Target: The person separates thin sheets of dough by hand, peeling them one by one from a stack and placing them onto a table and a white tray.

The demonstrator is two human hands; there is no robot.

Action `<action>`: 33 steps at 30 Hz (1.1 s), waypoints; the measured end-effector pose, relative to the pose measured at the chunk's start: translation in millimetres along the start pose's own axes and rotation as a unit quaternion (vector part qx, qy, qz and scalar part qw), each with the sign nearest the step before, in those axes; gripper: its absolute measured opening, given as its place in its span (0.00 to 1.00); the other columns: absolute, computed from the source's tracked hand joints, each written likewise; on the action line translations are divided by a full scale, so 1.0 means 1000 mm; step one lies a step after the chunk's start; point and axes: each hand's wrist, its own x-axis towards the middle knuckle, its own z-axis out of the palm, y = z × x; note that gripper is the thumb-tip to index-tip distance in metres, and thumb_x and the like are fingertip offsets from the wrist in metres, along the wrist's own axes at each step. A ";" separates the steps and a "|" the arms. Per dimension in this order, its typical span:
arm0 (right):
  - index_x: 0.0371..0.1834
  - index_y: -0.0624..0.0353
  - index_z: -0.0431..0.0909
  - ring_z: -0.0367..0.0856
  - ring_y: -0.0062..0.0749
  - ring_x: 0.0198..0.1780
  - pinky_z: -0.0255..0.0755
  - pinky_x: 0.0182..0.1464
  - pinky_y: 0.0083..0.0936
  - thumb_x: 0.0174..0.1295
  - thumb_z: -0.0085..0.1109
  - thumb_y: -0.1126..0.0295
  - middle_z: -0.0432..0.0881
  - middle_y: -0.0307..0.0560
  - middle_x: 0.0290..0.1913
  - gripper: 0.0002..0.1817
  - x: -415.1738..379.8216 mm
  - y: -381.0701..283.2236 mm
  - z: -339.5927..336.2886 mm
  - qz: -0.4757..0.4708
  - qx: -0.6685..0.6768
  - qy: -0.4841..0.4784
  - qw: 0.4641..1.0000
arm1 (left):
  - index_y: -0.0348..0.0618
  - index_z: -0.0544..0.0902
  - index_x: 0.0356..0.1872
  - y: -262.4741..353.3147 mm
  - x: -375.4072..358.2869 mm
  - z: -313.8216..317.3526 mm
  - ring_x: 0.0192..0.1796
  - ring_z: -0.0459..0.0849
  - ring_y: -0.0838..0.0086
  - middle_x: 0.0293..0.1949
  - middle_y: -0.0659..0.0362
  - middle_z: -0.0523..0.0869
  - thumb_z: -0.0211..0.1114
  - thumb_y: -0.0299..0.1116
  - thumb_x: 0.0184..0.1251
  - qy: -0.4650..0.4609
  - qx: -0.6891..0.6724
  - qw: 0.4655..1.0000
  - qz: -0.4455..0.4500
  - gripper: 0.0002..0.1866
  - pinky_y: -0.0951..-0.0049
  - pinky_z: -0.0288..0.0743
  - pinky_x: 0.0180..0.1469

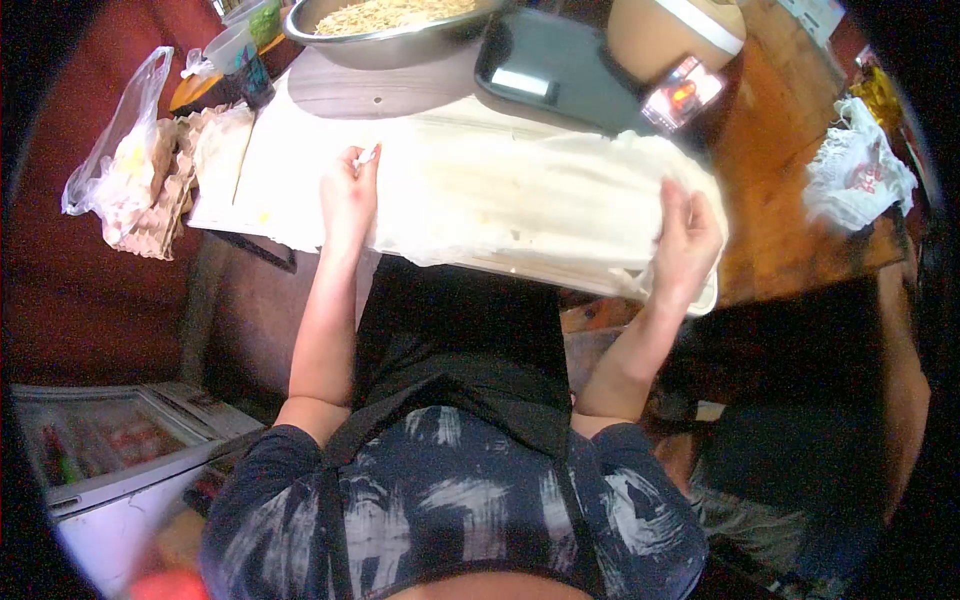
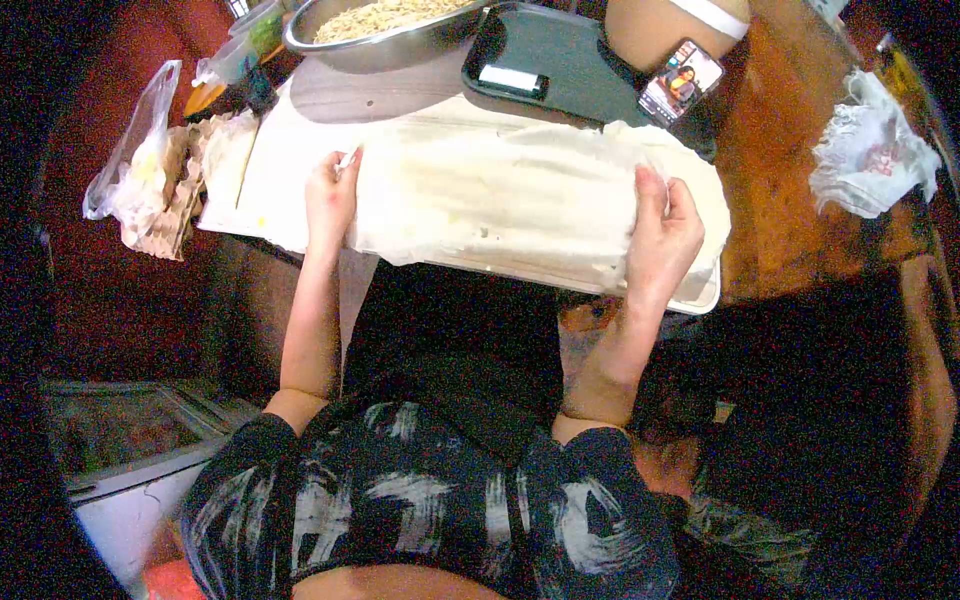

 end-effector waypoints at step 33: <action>0.46 0.62 0.82 0.85 0.44 0.42 0.76 0.48 0.33 0.52 0.66 0.70 0.86 0.57 0.40 0.17 0.134 0.112 -0.090 -0.044 -0.261 -0.161 0.951 | 0.32 0.83 0.46 -0.016 -0.001 -0.008 0.23 0.81 0.61 0.22 0.44 0.82 0.62 0.38 0.63 -0.016 0.065 0.998 0.019 0.18 0.64 0.72 0.29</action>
